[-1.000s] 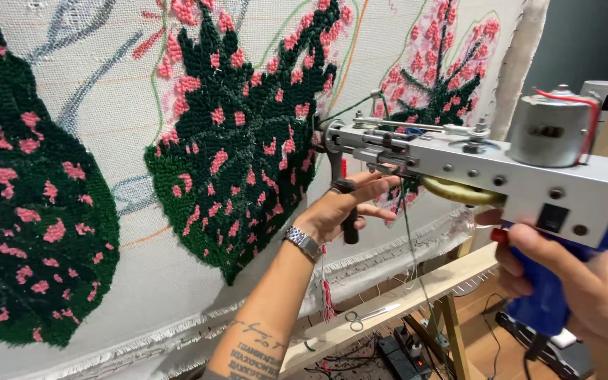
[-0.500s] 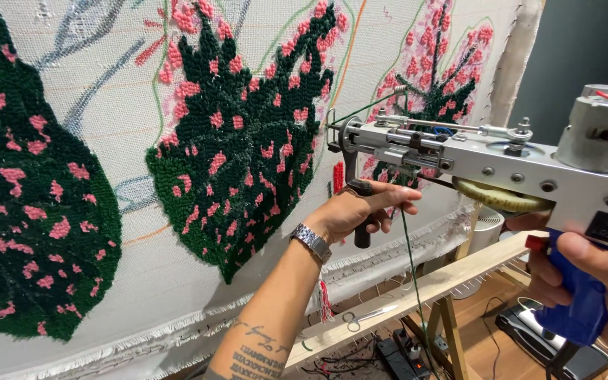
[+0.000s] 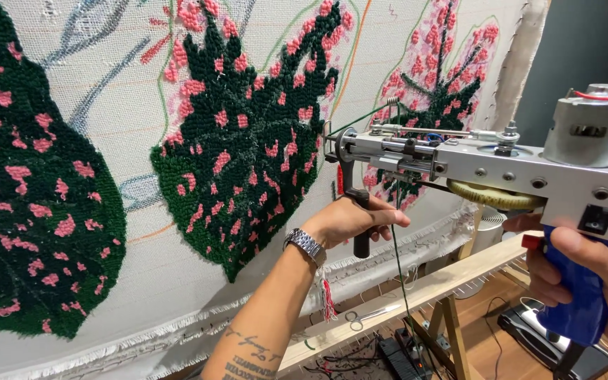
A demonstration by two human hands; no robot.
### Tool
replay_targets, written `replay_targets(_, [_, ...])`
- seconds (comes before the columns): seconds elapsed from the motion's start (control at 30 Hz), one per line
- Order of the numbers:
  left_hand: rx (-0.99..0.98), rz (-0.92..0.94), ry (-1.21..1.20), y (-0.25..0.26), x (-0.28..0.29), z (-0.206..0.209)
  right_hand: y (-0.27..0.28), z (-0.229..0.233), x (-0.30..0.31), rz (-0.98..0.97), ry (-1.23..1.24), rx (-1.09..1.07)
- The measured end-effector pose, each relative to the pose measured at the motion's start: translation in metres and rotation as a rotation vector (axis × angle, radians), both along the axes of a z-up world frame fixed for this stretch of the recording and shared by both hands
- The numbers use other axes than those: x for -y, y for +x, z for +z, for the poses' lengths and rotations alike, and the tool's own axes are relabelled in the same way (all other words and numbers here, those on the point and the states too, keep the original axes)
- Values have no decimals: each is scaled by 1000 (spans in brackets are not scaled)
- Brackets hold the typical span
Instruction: Using a tufting gun and yarn to create a leaf pattern on a rug canvas.
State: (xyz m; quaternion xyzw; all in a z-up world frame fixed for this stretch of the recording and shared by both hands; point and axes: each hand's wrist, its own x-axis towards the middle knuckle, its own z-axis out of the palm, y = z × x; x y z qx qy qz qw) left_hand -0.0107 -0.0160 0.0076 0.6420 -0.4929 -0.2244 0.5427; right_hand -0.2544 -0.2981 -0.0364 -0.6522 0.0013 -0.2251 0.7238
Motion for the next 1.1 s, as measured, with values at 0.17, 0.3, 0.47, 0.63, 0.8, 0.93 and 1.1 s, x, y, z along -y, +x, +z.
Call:
replay_targets(0.17, [15,61,34,3,-2,-2,-2,18,-23,25,6,55])
replay_targets(0.3, [-96,7,-28,12,1,-7,-2,26,-35,23,7,75])
replay_targets(0.47, [-122,61,6,4,0,0,-1,30,-40,-15,-28,73])
replay_targets(0.63, [-141,36,-16,8,-1,-3,4,29,-37,31,-47,60])
replay_targets(0.8, [-115,106,-9,6,-4,1,8,28,-41,11,-55,64])
replay_targets(0.93, [-116,142,3,4,-5,6,7,34,-66,-63,-32,109])
replay_targets(1.1, [-200,162,-85,19,-10,4,10,44,-106,-48,-60,71])
